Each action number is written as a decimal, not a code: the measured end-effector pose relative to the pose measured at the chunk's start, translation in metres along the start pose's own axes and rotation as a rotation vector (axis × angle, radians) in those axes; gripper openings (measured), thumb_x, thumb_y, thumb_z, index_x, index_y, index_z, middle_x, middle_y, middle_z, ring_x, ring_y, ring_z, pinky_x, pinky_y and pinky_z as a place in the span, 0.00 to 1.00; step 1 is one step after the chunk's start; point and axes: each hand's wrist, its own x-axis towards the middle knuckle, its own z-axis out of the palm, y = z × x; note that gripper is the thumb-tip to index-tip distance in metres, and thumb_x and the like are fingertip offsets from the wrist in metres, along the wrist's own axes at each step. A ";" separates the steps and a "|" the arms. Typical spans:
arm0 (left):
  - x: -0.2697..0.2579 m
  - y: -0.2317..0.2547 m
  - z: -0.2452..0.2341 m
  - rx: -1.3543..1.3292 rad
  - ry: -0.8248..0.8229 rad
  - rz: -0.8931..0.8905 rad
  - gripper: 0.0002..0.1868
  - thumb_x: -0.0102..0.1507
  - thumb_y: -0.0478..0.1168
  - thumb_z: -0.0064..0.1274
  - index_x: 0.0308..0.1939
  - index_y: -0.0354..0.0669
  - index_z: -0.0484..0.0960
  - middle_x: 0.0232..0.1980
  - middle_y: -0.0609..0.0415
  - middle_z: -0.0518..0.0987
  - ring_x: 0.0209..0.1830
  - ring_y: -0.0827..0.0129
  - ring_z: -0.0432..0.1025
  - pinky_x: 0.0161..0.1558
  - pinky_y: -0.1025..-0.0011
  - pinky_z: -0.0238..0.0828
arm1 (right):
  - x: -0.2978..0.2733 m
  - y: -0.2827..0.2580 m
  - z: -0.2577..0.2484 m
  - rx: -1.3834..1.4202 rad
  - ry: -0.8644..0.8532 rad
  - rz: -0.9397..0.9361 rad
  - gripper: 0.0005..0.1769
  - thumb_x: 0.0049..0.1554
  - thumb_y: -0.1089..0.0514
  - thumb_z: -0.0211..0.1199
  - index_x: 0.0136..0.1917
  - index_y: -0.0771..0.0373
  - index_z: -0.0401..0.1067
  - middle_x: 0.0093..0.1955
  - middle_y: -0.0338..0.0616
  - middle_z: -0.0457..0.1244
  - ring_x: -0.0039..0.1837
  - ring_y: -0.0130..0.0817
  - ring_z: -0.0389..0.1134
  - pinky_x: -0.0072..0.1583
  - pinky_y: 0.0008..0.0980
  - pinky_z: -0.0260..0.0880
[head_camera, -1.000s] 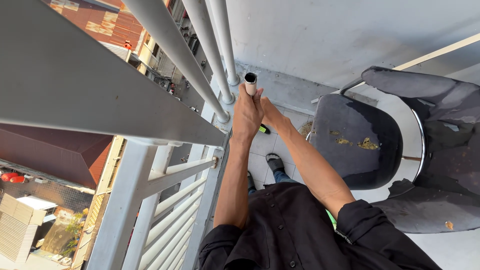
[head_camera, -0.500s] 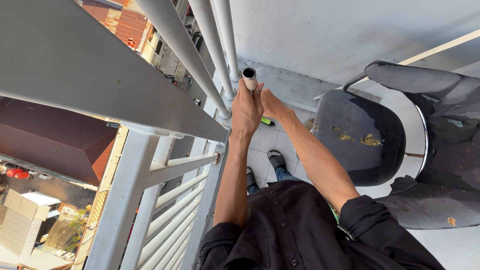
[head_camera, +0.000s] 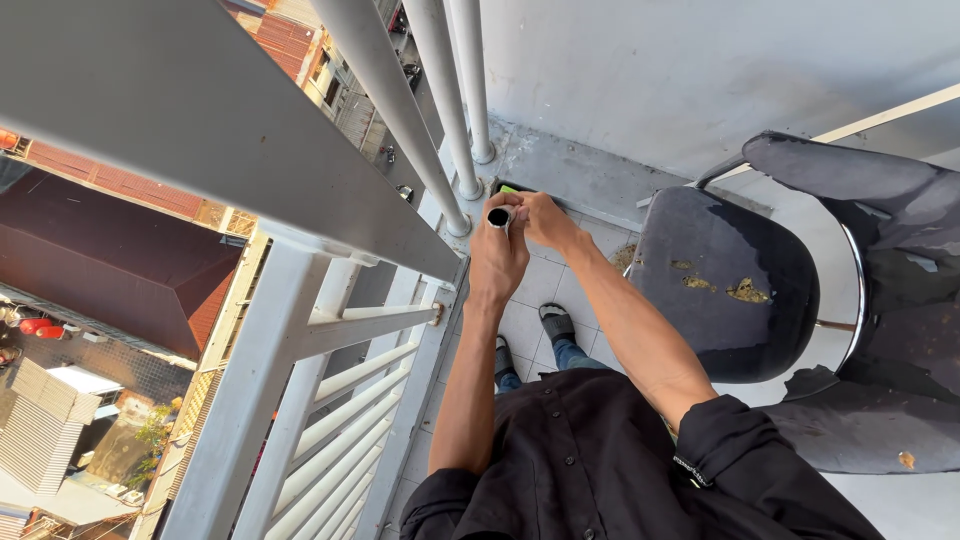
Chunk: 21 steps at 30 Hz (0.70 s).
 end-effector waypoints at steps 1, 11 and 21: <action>-0.006 -0.004 0.000 0.001 0.003 0.000 0.05 0.72 0.33 0.50 0.46 0.34 0.69 0.48 0.43 0.79 0.36 0.54 0.76 0.39 0.61 0.74 | -0.001 -0.006 0.001 0.000 -0.002 -0.002 0.09 0.60 0.61 0.61 0.53 0.66 0.73 0.44 0.47 0.69 0.43 0.35 0.68 0.47 0.35 0.70; -0.042 -0.016 -0.016 0.039 0.031 -0.052 0.07 0.72 0.32 0.50 0.46 0.35 0.67 0.50 0.45 0.78 0.36 0.55 0.77 0.38 0.63 0.75 | -0.011 0.004 0.033 -0.168 -0.067 -0.017 0.09 0.55 0.62 0.64 0.49 0.66 0.73 0.42 0.52 0.69 0.44 0.48 0.68 0.47 0.41 0.69; -0.054 -0.003 -0.040 0.046 0.015 -0.142 0.07 0.73 0.37 0.47 0.47 0.36 0.67 0.41 0.41 0.79 0.31 0.50 0.77 0.35 0.57 0.73 | -0.027 0.013 0.064 -0.106 -0.045 0.082 0.11 0.63 0.55 0.60 0.51 0.66 0.73 0.41 0.55 0.70 0.42 0.45 0.70 0.44 0.41 0.69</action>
